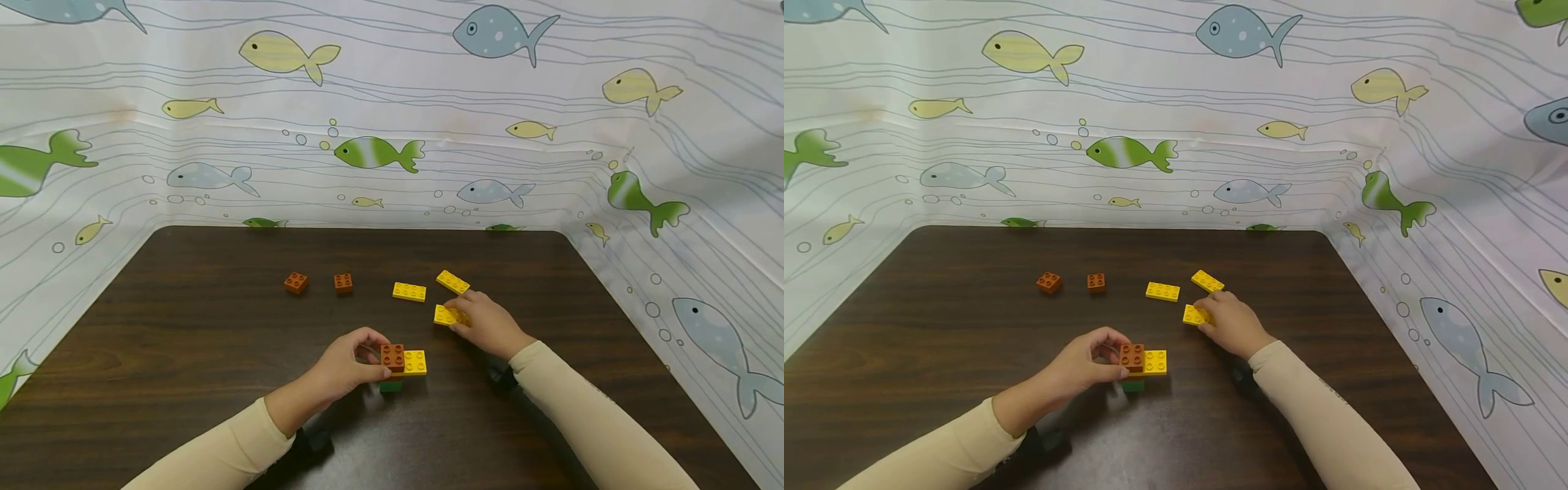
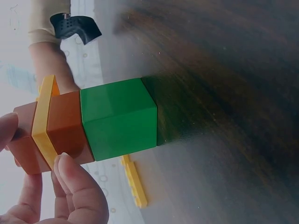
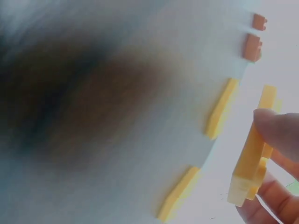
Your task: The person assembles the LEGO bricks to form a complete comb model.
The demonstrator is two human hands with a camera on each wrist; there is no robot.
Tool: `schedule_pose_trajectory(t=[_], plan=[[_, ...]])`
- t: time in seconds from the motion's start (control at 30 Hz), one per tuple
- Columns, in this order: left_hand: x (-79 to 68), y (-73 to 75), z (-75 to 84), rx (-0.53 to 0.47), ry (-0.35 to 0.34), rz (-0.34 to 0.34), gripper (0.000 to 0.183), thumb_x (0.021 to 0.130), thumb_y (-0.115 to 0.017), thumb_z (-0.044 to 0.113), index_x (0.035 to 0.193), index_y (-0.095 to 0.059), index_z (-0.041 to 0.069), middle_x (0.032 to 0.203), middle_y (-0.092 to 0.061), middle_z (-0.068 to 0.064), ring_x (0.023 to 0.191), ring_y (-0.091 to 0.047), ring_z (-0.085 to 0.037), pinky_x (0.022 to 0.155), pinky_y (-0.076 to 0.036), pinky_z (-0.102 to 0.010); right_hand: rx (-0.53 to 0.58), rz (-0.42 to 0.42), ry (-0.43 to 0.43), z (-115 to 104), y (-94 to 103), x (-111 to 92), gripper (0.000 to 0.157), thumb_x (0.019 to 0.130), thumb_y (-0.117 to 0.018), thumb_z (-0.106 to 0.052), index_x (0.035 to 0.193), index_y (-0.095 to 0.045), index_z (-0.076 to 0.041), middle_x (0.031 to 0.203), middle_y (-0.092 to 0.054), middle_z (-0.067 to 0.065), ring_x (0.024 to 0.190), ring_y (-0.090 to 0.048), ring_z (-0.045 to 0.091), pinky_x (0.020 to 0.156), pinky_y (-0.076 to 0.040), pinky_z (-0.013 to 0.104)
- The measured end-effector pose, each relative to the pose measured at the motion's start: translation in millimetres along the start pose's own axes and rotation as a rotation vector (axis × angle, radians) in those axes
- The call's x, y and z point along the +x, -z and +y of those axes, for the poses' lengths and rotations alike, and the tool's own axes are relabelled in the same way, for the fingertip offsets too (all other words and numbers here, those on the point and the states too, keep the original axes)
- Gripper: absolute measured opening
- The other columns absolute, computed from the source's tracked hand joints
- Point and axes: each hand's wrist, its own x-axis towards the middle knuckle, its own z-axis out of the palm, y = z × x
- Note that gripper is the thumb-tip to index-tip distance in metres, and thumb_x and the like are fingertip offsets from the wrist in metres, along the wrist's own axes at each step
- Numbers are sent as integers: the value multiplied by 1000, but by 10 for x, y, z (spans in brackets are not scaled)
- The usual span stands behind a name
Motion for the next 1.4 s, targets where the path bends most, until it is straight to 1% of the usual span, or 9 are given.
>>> schedule_pose_trajectory(t=[0.13,0.23,0.4,0.5,0.73,1.07,1.27,1.4], plan=[[-6,2,2,0,4,1,37,79,-74,5,113,-59,1,98,-60,-9,87,-55,-20,70,-50,-33,-13,68,67,-109,47,-21,40,84,-75,-22,122,-65,-12,115,-60,7,105,-55,24,90,-49,42],[-8,3,4,-3,11,0,37,80,-75,5,113,-59,1,99,-60,-10,87,-55,-20,70,-50,-34,-6,102,109,-206,97,-42,40,83,-76,-21,121,-66,-13,114,-60,5,104,-56,23,89,-50,41],[-10,5,9,0,18,4,37,80,-75,6,113,-59,2,100,-59,-9,87,-54,-20,70,-50,-35,14,111,153,-375,192,-88,41,82,-77,-20,120,-66,-12,113,-60,4,102,-57,22,90,-49,40],[-11,4,9,7,11,4,37,80,-75,6,113,-59,2,101,-59,-9,88,-54,-20,70,-49,-36,17,115,175,-458,247,-121,42,81,-78,-21,120,-66,-12,114,-60,4,103,-57,21,91,-50,40],[-5,5,3,9,-4,-1,37,80,-74,7,113,-59,2,103,-59,-9,88,-55,-20,69,-49,-34,6,155,260,-588,343,-185,43,80,-80,-22,119,-66,-12,112,-60,2,96,-57,17,83,-51,34],[0,15,-7,7,-16,-10,37,81,-74,8,113,-59,2,105,-59,-9,89,-55,-20,69,-48,-31,42,162,313,-747,442,-282,42,79,-80,-22,118,-67,-13,111,-58,1,95,-52,14,80,-51,31],[0,20,-15,20,-23,-11,37,81,-74,9,114,-58,2,105,-59,-8,89,-55,-20,70,-48,-31,65,138,352,-800,420,-311,39,80,-79,-20,117,-68,-12,110,-58,1,97,-52,15,80,-50,30],[-1,20,-14,18,-18,-12,38,81,-74,9,114,-58,1,106,-58,-9,90,-55,-20,71,-49,-32,92,118,357,-823,392,-313,39,80,-78,-19,117,-68,-11,110,-57,1,97,-51,15,80,-50,30]])
